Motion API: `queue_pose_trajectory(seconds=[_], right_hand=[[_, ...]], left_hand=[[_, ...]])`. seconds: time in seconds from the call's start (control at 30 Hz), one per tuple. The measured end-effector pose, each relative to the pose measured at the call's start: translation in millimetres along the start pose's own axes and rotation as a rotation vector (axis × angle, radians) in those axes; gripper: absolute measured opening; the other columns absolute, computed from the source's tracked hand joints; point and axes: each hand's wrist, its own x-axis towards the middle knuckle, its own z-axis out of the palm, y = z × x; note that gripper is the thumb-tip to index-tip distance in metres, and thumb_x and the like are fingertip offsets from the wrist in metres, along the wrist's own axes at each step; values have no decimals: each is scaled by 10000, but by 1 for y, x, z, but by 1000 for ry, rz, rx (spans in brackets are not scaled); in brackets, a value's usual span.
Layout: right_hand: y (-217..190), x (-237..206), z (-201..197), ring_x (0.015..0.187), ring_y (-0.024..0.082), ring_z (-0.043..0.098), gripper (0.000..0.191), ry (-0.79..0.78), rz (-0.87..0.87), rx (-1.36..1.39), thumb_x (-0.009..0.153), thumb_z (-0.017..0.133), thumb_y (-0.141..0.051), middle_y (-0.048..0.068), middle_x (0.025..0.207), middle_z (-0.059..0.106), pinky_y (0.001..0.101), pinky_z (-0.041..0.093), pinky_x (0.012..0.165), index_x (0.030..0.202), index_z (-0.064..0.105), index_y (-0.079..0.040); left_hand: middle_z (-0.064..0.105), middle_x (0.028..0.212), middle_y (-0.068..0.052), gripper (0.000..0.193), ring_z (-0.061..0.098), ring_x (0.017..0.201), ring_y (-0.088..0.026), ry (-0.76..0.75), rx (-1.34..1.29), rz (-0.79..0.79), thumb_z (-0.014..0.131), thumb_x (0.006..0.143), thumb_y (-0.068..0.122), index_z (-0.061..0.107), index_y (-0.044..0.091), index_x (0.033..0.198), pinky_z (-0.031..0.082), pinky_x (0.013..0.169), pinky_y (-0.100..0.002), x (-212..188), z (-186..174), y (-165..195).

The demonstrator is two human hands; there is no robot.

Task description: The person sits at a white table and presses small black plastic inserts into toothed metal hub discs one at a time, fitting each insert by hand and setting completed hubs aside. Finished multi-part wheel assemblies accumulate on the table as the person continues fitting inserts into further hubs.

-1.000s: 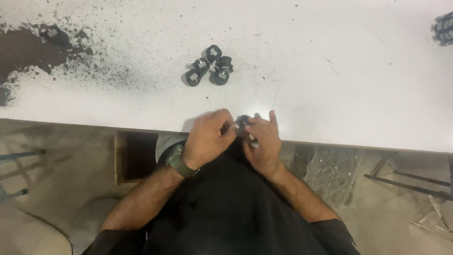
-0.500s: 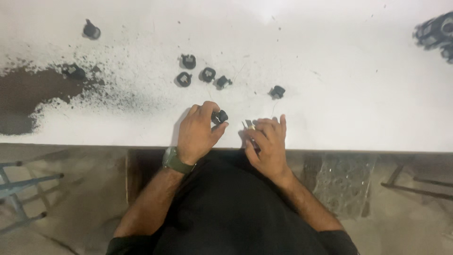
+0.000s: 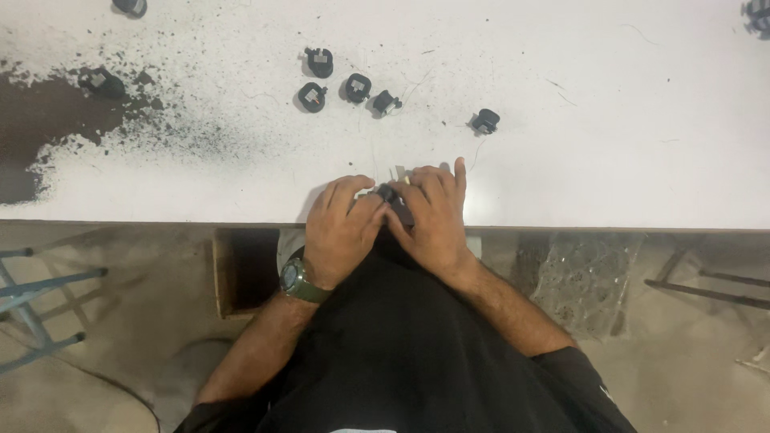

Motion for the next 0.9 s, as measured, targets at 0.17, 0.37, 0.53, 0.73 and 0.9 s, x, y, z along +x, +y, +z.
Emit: queue_pose_trajectory(seconds=[0.17, 0.37, 0.53, 0.73, 0.9], right_hand=[[0, -6, 8, 1211, 339, 520, 452, 21, 35, 8, 796, 874, -176, 122, 1149, 541, 704, 179, 1220, 1181, 664, -66], [-4, -12, 3, 1223, 351, 521, 453, 72, 13, -10, 786, 876, -154, 128, 1146, 555, 684, 163, 1203, 1193, 701, -57], [0, -22, 1, 1237, 302, 589, 329, 153, -90, 100, 888, 793, 15, 76, 1111, 604, 630, 184, 1307, 1172, 665, -88], [1, -22, 13, 1195, 336, 630, 358, 97, -112, 194, 845, 781, 35, 140, 1115, 660, 635, 245, 1262, 1129, 578, -42], [-2, -17, 13, 1173, 322, 659, 336, 103, -99, 167, 831, 788, 47, 138, 1079, 671, 633, 283, 1248, 1092, 598, -46]], left_hand=[[647, 1196, -71, 199, 634, 1115, -286, 25, -32, -49, 800, 875, 100, 706, 64, 1047, 529, 939, -431, -15, 2, -5], [650, 1194, -73, 208, 623, 1119, -281, 30, -20, -67, 807, 871, 127, 711, 60, 1044, 520, 939, -432, -17, 3, -8], [648, 1216, -67, 191, 622, 1141, -271, 38, -53, -67, 806, 883, 123, 714, 73, 1043, 511, 960, -436, -20, 4, -10], [642, 1207, -50, 183, 605, 1219, -273, 52, -43, -85, 801, 850, 103, 714, 98, 1012, 417, 1123, -550, -24, 4, -12], [635, 1229, -46, 173, 598, 1247, -259, 50, -55, -84, 799, 862, 99, 713, 102, 1012, 367, 1166, -576, -25, 7, -12]])
